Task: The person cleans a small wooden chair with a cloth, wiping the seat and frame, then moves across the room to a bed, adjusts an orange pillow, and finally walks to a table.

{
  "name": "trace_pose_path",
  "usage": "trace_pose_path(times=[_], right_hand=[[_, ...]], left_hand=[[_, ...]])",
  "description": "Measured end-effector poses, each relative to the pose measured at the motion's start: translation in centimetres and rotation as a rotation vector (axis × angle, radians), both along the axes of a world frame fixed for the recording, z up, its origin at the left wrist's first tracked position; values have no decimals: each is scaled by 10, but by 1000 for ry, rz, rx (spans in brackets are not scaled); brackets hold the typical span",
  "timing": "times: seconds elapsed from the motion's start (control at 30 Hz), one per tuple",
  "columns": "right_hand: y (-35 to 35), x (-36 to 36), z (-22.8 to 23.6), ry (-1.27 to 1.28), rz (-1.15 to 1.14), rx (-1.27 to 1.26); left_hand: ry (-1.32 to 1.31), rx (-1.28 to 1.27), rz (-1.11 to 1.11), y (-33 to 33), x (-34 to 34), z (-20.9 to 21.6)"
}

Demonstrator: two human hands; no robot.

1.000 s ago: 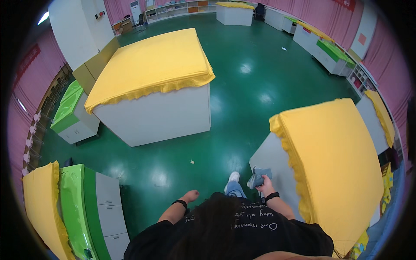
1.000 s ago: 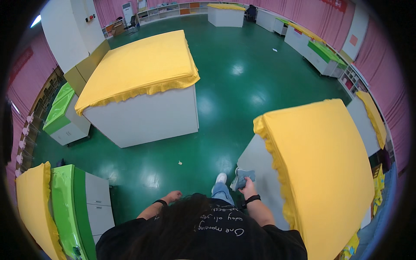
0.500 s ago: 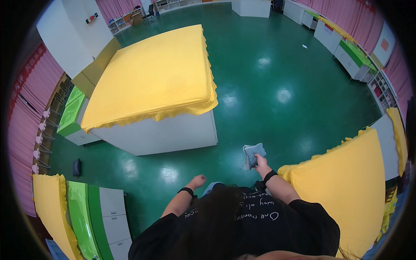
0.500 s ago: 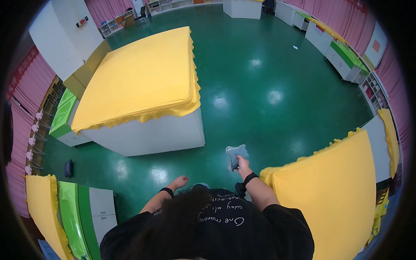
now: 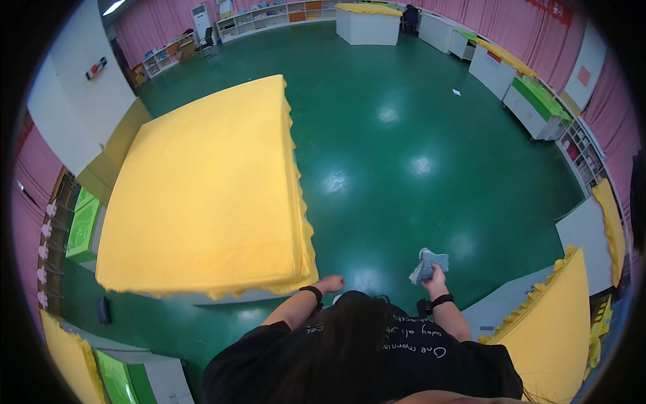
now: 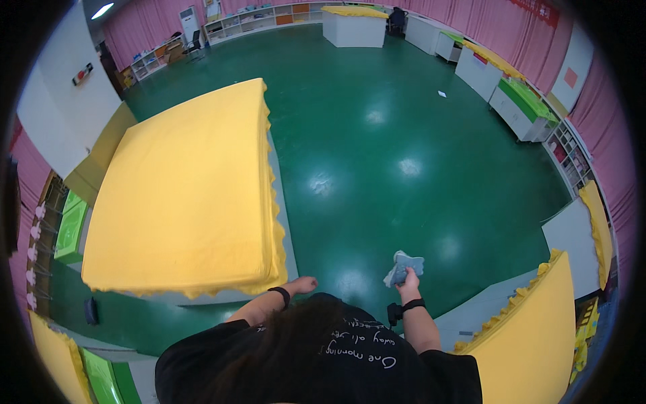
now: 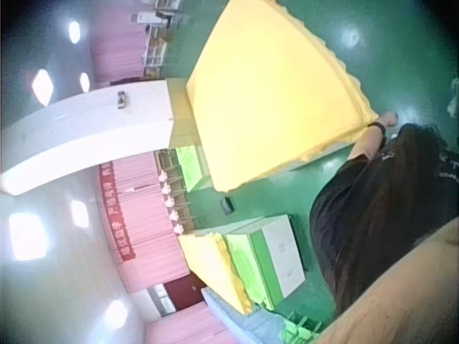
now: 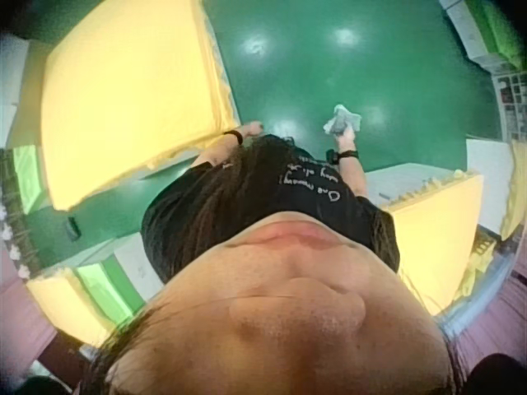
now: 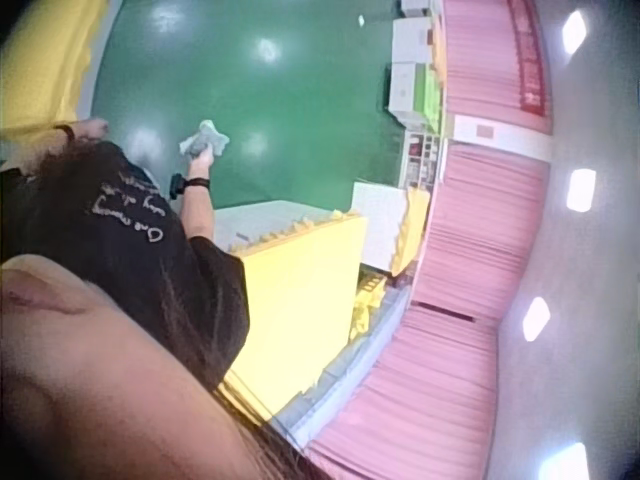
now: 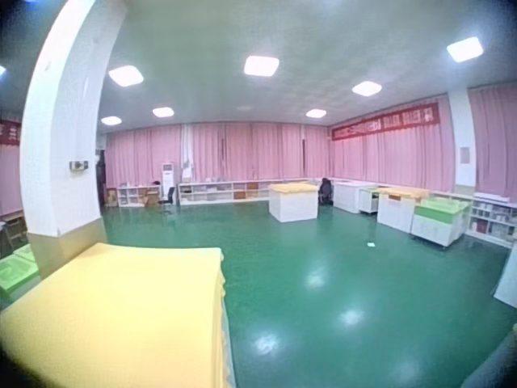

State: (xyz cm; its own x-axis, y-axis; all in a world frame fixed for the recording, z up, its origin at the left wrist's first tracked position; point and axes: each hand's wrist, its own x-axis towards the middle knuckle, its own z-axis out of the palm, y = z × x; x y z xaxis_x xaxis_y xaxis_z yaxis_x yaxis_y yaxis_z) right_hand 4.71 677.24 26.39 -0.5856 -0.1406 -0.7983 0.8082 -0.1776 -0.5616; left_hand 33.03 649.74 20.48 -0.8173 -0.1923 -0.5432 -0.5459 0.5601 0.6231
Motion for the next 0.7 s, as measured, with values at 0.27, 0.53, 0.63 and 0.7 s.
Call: trace_pose_path(times=[0.27,0.53,0.63,0.7], right_hand=[[-18,-111,-15,-194,-367,-186],[-139,-291,-45,-110,-219,38],[-248,-383,-47,23,73,28],[-309,-409,-40,43,218,74]], left_hand=[[-74,14,-312,-76,-174,26],[-136,-46,-52,-244,-234,-58],[-187,-35,278,-319,-227,-50],[-182,-35,482,-331,-214,-41]])
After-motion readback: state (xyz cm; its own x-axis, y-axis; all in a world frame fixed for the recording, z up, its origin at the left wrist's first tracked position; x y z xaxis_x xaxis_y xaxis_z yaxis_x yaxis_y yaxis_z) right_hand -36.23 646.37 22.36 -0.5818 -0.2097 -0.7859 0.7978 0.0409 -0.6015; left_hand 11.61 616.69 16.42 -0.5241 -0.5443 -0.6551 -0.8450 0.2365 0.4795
